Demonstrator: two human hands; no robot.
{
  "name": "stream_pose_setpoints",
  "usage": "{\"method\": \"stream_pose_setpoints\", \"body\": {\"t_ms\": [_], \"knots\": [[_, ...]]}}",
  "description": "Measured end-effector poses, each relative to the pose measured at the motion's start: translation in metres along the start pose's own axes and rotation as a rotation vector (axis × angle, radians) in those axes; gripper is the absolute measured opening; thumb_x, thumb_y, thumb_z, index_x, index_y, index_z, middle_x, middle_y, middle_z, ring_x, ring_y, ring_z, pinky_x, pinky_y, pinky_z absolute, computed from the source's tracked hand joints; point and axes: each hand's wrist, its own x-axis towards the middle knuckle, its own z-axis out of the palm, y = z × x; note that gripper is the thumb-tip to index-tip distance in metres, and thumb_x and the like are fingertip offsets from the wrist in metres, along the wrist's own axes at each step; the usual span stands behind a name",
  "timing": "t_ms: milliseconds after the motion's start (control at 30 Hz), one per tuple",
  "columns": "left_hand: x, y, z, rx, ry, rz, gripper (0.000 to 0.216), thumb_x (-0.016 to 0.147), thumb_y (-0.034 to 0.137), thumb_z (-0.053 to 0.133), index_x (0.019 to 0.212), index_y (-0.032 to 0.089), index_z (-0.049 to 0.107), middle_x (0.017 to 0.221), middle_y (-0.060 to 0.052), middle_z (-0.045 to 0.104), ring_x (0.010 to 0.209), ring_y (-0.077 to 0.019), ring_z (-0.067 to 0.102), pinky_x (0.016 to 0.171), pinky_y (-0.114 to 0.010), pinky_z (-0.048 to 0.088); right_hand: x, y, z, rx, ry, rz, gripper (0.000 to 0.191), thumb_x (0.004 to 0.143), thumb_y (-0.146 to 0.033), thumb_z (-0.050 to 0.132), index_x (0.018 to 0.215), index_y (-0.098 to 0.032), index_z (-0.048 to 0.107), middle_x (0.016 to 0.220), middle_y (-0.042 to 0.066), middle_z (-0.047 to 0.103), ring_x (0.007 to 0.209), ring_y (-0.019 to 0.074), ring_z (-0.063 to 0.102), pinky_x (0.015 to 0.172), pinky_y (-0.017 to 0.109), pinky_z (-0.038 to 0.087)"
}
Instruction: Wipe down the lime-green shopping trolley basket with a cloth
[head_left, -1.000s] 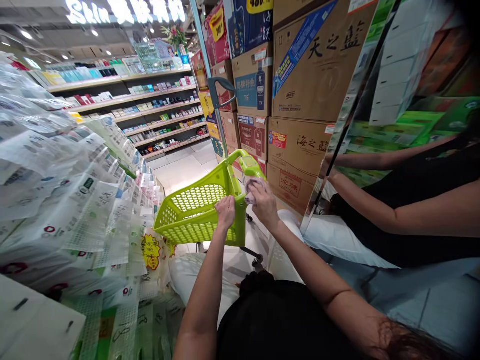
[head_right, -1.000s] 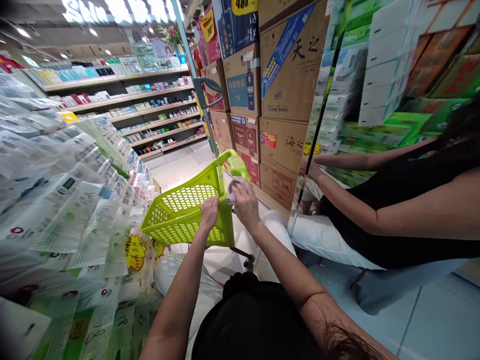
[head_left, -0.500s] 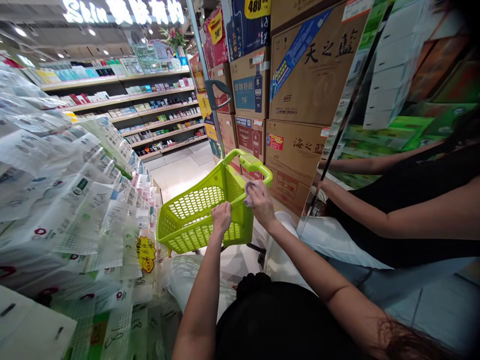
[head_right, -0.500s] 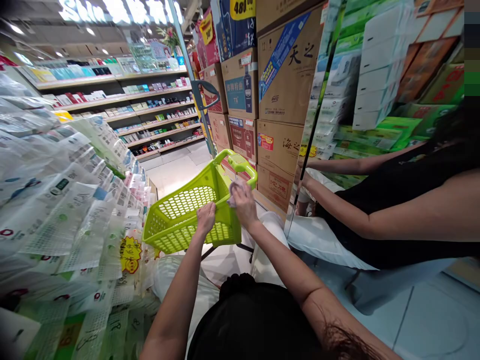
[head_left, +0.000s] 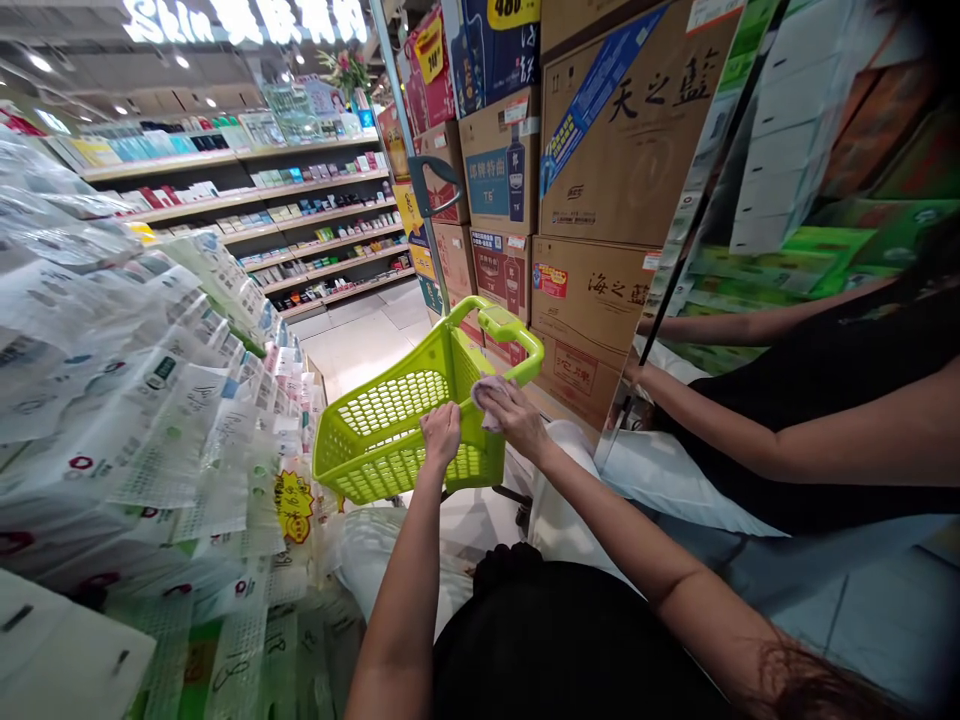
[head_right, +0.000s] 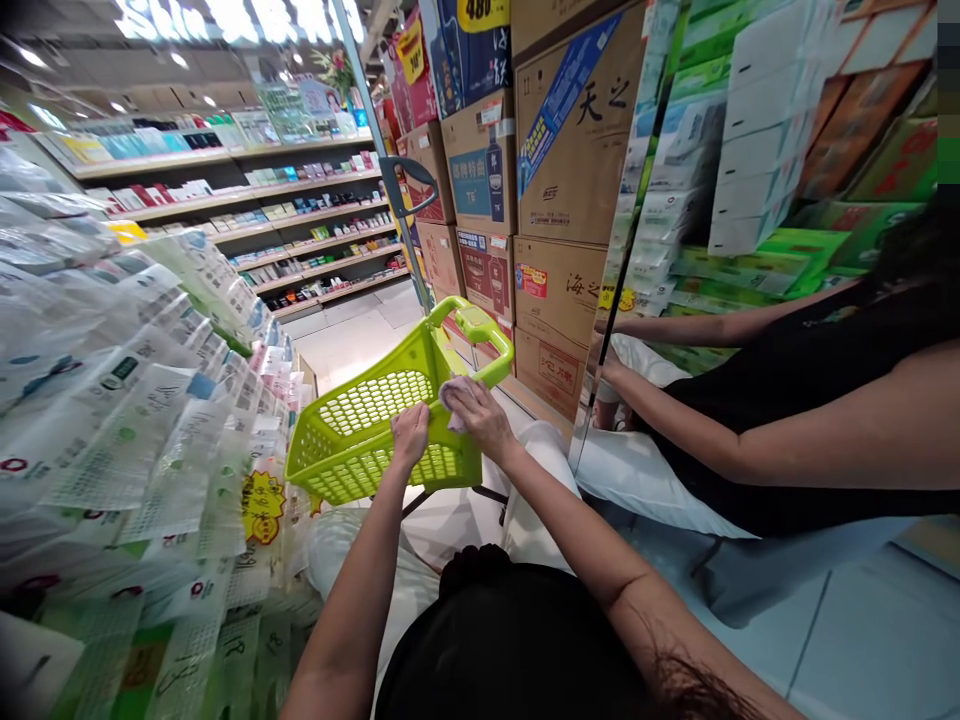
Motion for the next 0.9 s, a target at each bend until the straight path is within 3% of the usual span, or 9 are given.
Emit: {"method": "stream_pose_setpoints", "body": {"t_ms": [133, 200, 267, 367, 467, 667, 800, 900], "knots": [[0.000, -0.002, -0.001, -0.009, -0.004, 0.008, 0.036, 0.105, 0.032, 0.030, 0.079, 0.024, 0.053, 0.086, -0.002, 0.068, 0.092, -0.0203, 0.060, 0.092, -0.035, 0.035, 0.014, 0.014, -0.010, -0.042, 0.203, 0.192, 0.053, 0.093, -0.012, 0.047, 0.145, -0.017, 0.058, 0.148, 0.013, 0.059, 0.154, 0.0265, 0.033, 0.131, 0.059, 0.017], [0.000, -0.002, 0.000, -0.016, 0.002, 0.005, 0.036, 0.106, 0.032, 0.030, 0.080, 0.024, 0.054, 0.087, -0.002, 0.068, 0.093, -0.0205, 0.061, 0.092, -0.036, 0.035, 0.007, 0.015, 0.000, -0.057, 0.246, 0.243, 0.056, 0.093, -0.011, 0.045, 0.149, -0.015, 0.053, 0.153, 0.014, 0.053, 0.157, 0.0275, 0.025, 0.130, 0.062, 0.017], [0.000, -0.003, 0.000, -0.023, 0.000, -0.001, 0.036, 0.106, 0.032, 0.030, 0.081, 0.024, 0.055, 0.089, -0.003, 0.069, 0.094, -0.0205, 0.061, 0.092, -0.036, 0.035, -0.017, 0.011, 0.023, -0.059, 0.190, 0.220, 0.055, 0.094, -0.012, 0.047, 0.149, -0.014, 0.053, 0.156, 0.016, 0.050, 0.159, 0.0290, 0.018, 0.129, 0.062, 0.021], [0.001, -0.004, 0.000, -0.042, -0.001, -0.004, 0.034, 0.105, 0.032, 0.031, 0.085, 0.025, 0.058, 0.095, -0.003, 0.072, 0.099, -0.0202, 0.063, 0.091, -0.035, 0.035, -0.068, 0.004, 0.064, -0.069, 0.055, 0.119, 0.053, 0.093, -0.008, 0.044, 0.145, -0.012, 0.056, 0.147, 0.018, 0.058, 0.154, 0.0286, 0.034, 0.126, 0.056, 0.033], [0.002, -0.007, -0.001, -0.040, -0.007, -0.001, 0.035, 0.106, 0.032, 0.031, 0.087, 0.025, 0.059, 0.096, -0.003, 0.072, 0.100, -0.0203, 0.062, 0.092, -0.035, 0.035, -0.096, 0.006, 0.088, -0.085, 0.038, 0.070, 0.057, 0.093, -0.006, 0.045, 0.148, -0.013, 0.052, 0.146, 0.018, 0.058, 0.154, 0.0304, 0.034, 0.123, 0.057, 0.039], [0.005, -0.007, 0.000, 0.013, -0.028, -0.009, 0.036, 0.107, 0.032, 0.029, 0.083, 0.025, 0.055, 0.093, -0.003, 0.071, 0.097, -0.0204, 0.062, 0.091, -0.036, 0.034, -0.068, 0.017, 0.083, -0.069, 0.135, 0.047, 0.063, 0.095, -0.007, 0.043, 0.157, -0.018, 0.042, 0.158, 0.017, 0.047, 0.159, 0.0313, 0.020, 0.125, 0.065, 0.028], [0.004, -0.003, 0.000, -0.015, -0.019, -0.023, 0.035, 0.107, 0.032, 0.030, 0.083, 0.025, 0.055, 0.099, -0.004, 0.072, 0.100, -0.0210, 0.062, 0.091, -0.037, 0.034, -0.090, 0.014, 0.088, -0.123, 0.071, 0.017, 0.061, 0.096, -0.007, 0.044, 0.156, -0.018, 0.044, 0.153, 0.014, 0.053, 0.158, 0.0303, 0.024, 0.125, 0.060, 0.033], [0.003, -0.001, 0.000, -0.024, -0.031, -0.024, 0.034, 0.106, 0.031, 0.030, 0.084, 0.025, 0.055, 0.100, -0.004, 0.072, 0.101, -0.0211, 0.062, 0.091, -0.037, 0.034, -0.105, 0.013, 0.090, -0.175, 0.049, -0.039, 0.058, 0.098, -0.007, 0.045, 0.154, -0.019, 0.047, 0.148, 0.011, 0.059, 0.152, 0.0270, 0.036, 0.123, 0.052, 0.039]]}}
